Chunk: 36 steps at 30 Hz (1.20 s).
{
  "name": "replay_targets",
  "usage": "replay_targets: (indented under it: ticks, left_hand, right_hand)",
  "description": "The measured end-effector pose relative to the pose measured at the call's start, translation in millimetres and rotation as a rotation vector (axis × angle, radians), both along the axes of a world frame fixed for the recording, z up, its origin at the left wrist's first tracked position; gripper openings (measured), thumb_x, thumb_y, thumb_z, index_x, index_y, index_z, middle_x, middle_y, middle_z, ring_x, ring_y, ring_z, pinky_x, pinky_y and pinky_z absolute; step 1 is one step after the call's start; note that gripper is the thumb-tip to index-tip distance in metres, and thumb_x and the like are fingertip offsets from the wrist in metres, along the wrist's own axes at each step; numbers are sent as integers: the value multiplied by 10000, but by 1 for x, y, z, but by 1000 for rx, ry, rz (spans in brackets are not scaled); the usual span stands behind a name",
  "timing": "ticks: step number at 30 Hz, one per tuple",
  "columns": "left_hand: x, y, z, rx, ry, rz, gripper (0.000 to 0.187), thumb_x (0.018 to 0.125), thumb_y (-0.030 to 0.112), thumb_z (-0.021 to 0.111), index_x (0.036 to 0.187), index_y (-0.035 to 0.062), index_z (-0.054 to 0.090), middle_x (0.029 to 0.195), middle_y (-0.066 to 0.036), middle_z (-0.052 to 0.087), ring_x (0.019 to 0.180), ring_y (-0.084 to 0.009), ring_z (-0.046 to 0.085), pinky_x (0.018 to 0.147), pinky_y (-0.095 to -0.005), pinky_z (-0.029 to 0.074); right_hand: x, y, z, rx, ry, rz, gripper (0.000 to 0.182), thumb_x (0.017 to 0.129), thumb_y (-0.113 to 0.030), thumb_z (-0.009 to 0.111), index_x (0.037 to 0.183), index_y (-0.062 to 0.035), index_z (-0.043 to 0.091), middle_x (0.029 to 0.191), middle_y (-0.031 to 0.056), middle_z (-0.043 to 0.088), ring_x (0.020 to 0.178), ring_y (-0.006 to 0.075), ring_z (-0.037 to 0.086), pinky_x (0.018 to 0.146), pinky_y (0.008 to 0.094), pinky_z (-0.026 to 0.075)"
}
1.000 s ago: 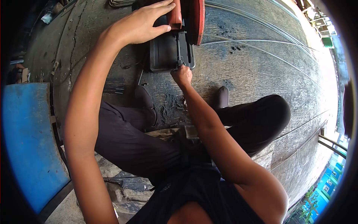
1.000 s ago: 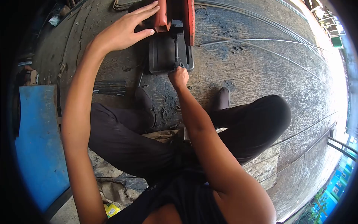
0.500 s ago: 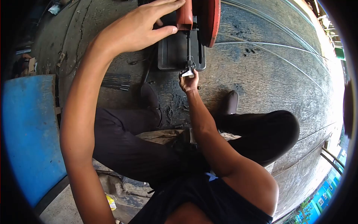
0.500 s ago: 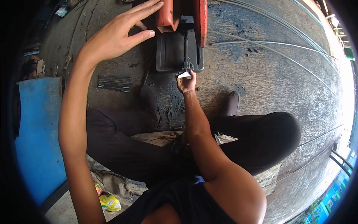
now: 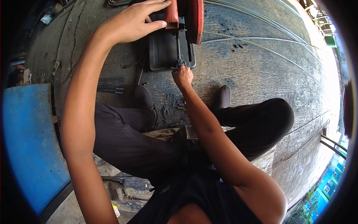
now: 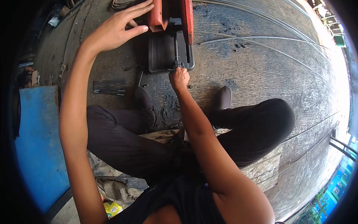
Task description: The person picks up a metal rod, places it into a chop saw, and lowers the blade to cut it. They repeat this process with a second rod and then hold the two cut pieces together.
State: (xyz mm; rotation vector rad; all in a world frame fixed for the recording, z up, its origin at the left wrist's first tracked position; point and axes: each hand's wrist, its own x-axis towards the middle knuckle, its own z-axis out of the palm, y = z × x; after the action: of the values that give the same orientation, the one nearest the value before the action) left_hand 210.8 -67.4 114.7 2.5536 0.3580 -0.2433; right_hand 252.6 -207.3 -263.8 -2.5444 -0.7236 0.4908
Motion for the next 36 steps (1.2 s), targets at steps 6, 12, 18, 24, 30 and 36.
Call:
replay_targets:
  ticks: [6,12,18,24,30,36]
  left_hand:
    - [1,8,-13,45,56,34,665,954,223,614,1510,14,317,1611,-178,216,1093,-262,663,927,-359,531]
    - [-7,-15,-5,145,-89,-74,681,929,212,636,1492,-21,332,1601,-184,243,959,-241,692,908,-351,535]
    - [-13,-18,-10,183,-98,-9,697,929,201,625,1509,-12,301,1601,-191,237,932,-226,699,904,-357,537]
    - [-3,12,-30,62,51,36,728,933,196,626,1524,-14,256,1605,-197,218,928,-219,694,885,-337,545]
    - [-4,-18,-4,77,-25,22,713,944,210,626,1521,-10,271,1599,-214,220,939,-220,687,871,-334,549]
    - [2,13,-25,42,-64,-48,685,937,199,633,1512,7,312,1605,-195,223,930,-221,688,849,-333,553]
  right_hand:
    - [5,9,-21,-25,59,0,345,719,-273,740,917,8,713,934,246,691,897,409,688,799,466,564]
    - [10,10,-7,-179,77,91,453,774,-431,753,1033,-60,721,1015,189,700,989,341,684,844,430,553]
    - [9,11,2,-30,131,-135,267,787,-269,682,879,-25,743,933,235,712,916,361,707,826,385,570]
    - [21,-24,-76,728,910,-128,290,793,-204,585,889,55,673,904,146,702,857,301,696,791,448,576]
    - [-3,2,-116,1478,2081,-520,437,687,-270,614,980,53,637,875,232,681,677,280,654,609,291,568]
    - [-10,-15,-94,1227,1967,-796,617,929,-466,578,1171,101,549,1130,259,635,960,315,668,823,343,592]
